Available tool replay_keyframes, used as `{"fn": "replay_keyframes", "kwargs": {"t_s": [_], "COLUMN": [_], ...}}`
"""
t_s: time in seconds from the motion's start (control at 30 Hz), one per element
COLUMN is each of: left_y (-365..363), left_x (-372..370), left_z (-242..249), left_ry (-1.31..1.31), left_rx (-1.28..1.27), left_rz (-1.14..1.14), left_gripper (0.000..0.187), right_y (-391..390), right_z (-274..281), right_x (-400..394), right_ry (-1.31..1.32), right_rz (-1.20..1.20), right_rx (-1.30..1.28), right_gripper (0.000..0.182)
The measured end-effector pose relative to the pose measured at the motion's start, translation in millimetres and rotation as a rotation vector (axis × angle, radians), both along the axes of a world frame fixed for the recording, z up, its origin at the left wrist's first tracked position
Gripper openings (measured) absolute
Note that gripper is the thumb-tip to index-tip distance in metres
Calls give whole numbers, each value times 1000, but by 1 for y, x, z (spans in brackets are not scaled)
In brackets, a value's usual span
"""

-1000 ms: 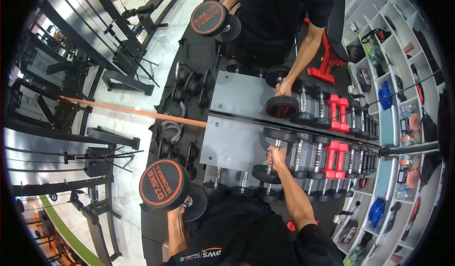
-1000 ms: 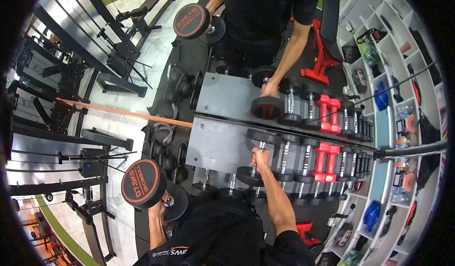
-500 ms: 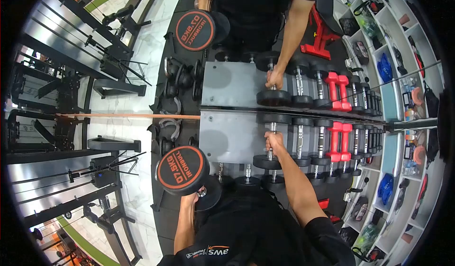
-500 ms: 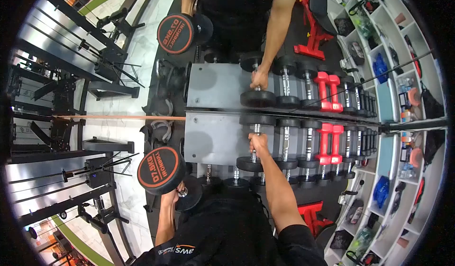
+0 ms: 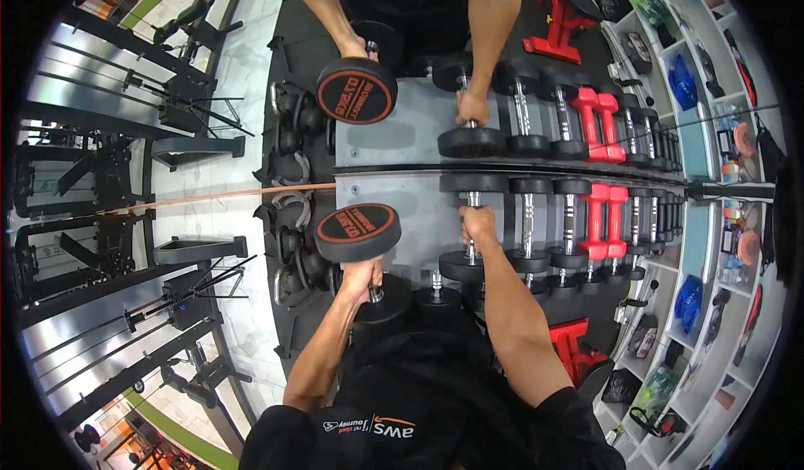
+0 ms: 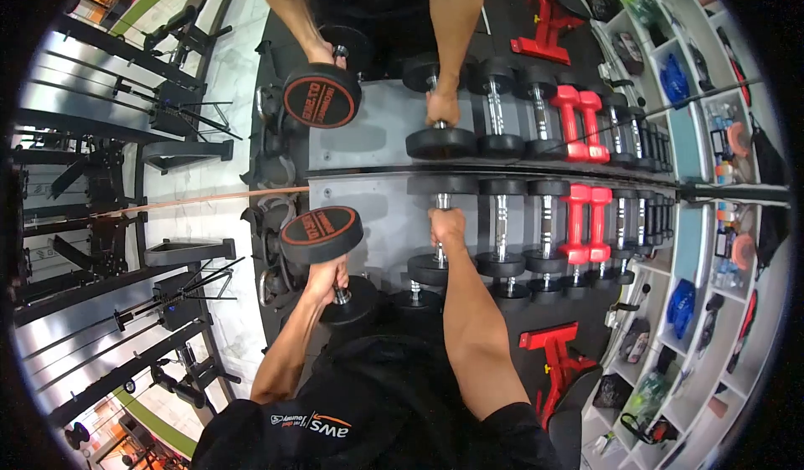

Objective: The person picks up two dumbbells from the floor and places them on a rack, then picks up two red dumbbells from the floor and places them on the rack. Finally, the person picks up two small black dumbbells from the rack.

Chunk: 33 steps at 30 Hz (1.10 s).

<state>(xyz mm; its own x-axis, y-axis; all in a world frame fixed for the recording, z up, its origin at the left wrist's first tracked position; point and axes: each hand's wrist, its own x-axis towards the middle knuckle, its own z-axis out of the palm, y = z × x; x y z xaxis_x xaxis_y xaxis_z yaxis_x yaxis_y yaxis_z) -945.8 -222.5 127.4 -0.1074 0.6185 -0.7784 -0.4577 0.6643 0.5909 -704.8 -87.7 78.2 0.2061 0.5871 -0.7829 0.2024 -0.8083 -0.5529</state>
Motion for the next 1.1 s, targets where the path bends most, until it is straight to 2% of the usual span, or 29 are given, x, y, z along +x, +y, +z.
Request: {"fn": "replay_keyframes", "kwargs": {"t_s": [0.07, 0.1, 0.3, 0.4, 0.5, 0.6, 0.93, 1.1], "left_y": [15, 21, 58, 70, 81, 92, 101, 98], "left_x": [6, 8, 23, 30, 35, 40, 38, 48], "left_z": [-6, -9, -27, -40, -46, -55, -75, -78], "left_ry": [-14, -29, -68, -49, -59, -75, -107, 41], "left_rx": [-12, -12, -68, -92, -111, -118, -127, -132], "left_rz": [-16, -29, -123, -136, -154, -157, -166, -133], "left_gripper": [26, 26, 29, 28, 28, 28, 26, 21], "right_y": [0, 1, 0, 0, 0, 1, 0, 0], "right_z": [3, -1, -13, -10, -2, -1, -4, -7], "right_x": [-1, 1, 3, 4, 0, -1, 1, 1], "right_ry": [-9, -44, -54, -39, -4, -2, -12, -18], "right_rz": [-5, 34, 6, 4, -70, -81, -33, -18], "right_rx": [4, 3, 19, -10, 3, 5, 10, 4], "right_gripper": [20, 28, 28, 26, 16, 16, 19, 19]}}
